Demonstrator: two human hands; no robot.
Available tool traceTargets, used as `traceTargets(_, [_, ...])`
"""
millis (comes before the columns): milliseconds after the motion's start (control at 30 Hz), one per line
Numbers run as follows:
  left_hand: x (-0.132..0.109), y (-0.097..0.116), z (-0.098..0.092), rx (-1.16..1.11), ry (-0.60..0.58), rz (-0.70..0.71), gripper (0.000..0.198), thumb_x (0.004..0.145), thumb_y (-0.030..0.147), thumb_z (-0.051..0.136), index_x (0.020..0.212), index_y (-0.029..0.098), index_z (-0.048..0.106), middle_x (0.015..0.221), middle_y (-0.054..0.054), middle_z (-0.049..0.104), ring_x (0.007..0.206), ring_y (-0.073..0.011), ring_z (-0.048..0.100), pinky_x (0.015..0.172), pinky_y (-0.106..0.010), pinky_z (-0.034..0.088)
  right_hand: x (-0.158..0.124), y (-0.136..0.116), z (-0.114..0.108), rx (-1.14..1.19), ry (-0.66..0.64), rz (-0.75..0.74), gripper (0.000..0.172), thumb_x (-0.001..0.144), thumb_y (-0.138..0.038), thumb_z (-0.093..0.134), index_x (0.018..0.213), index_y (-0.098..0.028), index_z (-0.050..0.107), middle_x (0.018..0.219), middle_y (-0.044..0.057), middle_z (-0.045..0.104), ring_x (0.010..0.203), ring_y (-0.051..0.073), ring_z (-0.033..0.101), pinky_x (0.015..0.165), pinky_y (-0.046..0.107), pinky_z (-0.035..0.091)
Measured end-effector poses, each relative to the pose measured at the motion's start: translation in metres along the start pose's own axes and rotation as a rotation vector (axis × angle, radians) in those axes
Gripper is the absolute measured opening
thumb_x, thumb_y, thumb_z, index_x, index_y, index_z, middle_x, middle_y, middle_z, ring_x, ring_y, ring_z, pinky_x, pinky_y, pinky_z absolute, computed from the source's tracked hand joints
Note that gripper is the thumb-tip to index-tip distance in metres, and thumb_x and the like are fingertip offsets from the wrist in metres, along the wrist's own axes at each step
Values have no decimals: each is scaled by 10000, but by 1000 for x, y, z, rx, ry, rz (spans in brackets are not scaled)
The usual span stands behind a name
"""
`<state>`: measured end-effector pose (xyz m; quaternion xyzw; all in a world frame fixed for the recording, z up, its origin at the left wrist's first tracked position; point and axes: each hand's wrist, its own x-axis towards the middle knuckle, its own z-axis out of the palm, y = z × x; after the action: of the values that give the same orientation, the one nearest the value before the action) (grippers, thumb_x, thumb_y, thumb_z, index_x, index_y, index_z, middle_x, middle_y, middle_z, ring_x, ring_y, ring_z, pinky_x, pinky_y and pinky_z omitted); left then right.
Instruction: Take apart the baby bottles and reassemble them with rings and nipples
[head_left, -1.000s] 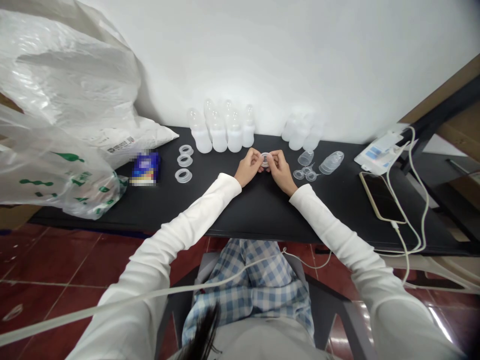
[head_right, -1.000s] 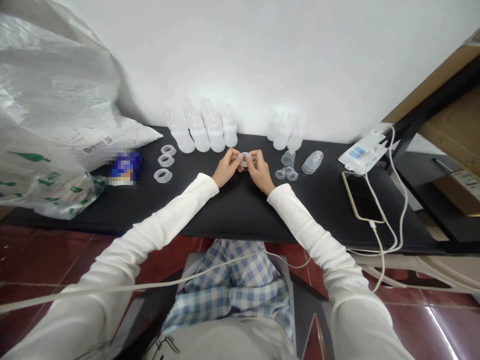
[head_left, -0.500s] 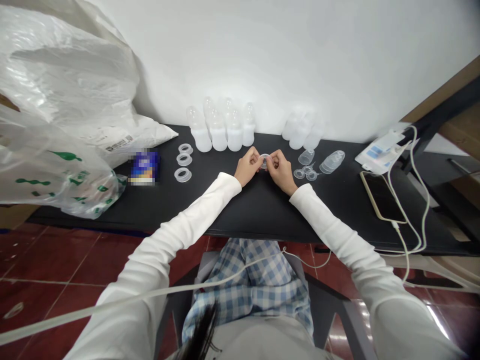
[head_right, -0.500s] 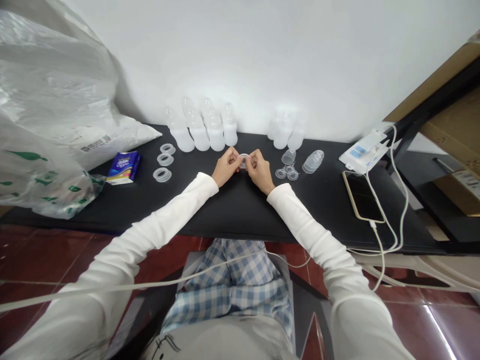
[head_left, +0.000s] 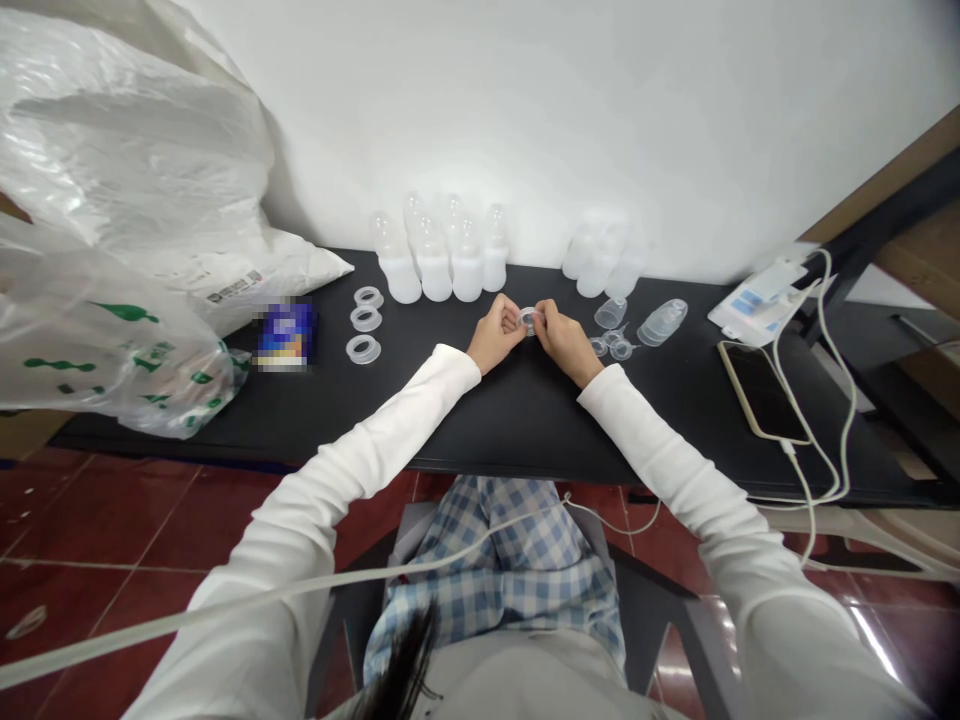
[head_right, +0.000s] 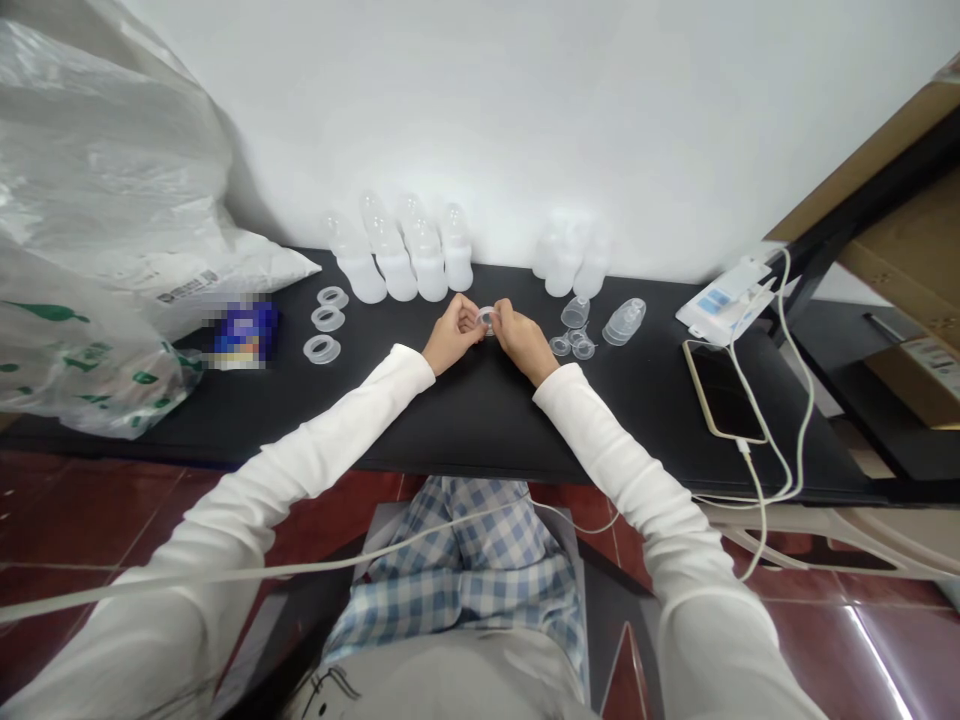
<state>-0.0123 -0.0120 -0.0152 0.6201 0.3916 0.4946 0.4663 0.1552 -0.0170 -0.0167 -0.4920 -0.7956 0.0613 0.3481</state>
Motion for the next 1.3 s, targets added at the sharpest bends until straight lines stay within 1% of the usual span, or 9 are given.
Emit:
traceTargets(167, [-2,0,-1,12,28,75,263,790,175,723,804,212,463,666,80,558,564,-60,495,584,-216,406,0,-6,-1,-71,-3,-52,437,1051,-566,224,1023,-211,478,830,85,676,704,210,661,600,280,418])
traceTargets(267, [-1,-3,-1,16,46,101,270,793,178,722,791,211,454,648,85,528,546,-56,482,560,-216,387,0,-7,-2,-41,-21,-48,455,1043,-596,229,1042,-206,464,855,87,681,710,212,672,593,279,425])
traceTargets(500, [5,-9,-2,-50,-27,57,256,791,169,732,859,206,487,707,63,600,596,-65,573,602,-206,461,0,-4,-1,201,62,17,375,1003,-603,389,1002,-235,463,821,42,656,688,190,636,647,306,479])
traceTargets(667, [6,-8,-6,-28,13,51,284,754,142,745,844,202,483,726,57,603,614,-63,572,617,-202,466,-2,-7,2,412,42,18,330,920,-533,586,1003,-236,467,896,39,657,769,174,633,717,330,514])
traceTargets(833, [2,-2,-4,7,-14,58,265,752,115,708,845,208,478,673,78,581,581,-66,554,605,-209,456,-2,-3,10,600,87,128,350,845,-514,676,881,-252,447,754,-31,570,665,131,549,635,302,468])
traceTargets(967, [-2,5,0,51,25,59,268,743,80,689,819,211,469,622,101,547,541,-57,533,588,-202,444,0,0,15,664,100,182,377,810,-511,715,861,-256,442,708,-54,528,615,114,475,580,284,402])
traceTargets(1100, [-3,10,1,37,67,4,267,751,81,695,812,209,468,623,99,567,501,-53,545,535,-194,434,0,-4,14,697,114,212,405,810,-556,710,878,-257,446,711,-56,525,618,113,473,576,277,384])
traceTargets(1200, [-2,10,1,-10,48,-69,275,768,98,698,815,211,452,608,100,578,459,-57,548,479,-187,417,-2,-10,12,683,94,235,415,836,-598,674,907,-254,453,721,-50,539,627,115,486,588,274,394])
traceTargets(1300, [-2,9,1,-67,19,-85,289,801,125,689,821,219,416,587,106,576,453,-65,565,468,-183,426,-4,-16,8,664,75,248,432,870,-650,613,939,-253,456,753,-40,568,644,117,515,619,279,425])
